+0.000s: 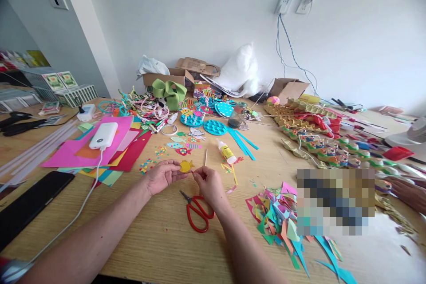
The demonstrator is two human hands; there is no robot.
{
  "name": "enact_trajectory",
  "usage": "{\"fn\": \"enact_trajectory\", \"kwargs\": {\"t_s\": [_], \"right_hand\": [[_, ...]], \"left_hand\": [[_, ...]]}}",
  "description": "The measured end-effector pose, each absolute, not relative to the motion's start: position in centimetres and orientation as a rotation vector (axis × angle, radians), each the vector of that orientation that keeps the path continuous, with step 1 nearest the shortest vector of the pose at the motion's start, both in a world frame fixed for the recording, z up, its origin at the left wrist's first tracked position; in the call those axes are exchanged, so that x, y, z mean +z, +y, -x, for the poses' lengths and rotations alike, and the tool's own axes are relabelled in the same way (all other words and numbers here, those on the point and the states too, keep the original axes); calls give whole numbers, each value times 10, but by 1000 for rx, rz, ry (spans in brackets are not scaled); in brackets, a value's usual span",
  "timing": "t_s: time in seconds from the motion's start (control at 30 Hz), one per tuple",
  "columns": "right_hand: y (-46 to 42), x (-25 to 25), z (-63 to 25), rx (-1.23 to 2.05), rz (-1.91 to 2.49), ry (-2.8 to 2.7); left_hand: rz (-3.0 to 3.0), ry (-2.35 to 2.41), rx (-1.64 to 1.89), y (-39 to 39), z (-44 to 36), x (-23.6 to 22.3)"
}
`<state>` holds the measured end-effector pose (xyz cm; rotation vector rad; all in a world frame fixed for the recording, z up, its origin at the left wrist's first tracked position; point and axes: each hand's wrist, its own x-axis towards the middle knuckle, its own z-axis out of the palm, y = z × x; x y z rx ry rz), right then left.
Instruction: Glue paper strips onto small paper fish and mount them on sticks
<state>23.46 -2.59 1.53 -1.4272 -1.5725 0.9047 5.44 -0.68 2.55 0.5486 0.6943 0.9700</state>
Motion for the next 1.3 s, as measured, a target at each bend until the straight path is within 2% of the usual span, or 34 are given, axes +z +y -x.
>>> {"fn": "enact_trajectory", "kwargs": {"t_s": [0.2, 0.4, 0.5, 0.73, 1.3], "right_hand": [[-29, 29, -233, 769, 1375, -1341], [-40, 23, -213, 1144, 1173, -1191], [-44, 20, -206, 1232, 1171, -1158], [-45, 17, -203, 1332, 1181, -1042], [-44, 13, -203, 1340, 1234, -1009]], "left_hand": [[-468, 886, 1103, -1, -52, 23], [-528, 941, 1127, -5, -57, 24], [-570, 949, 1136, -9, -61, 25], [-676, 920, 1103, -11, -69, 16], [-781, 884, 1074, -15, -70, 16]]}}
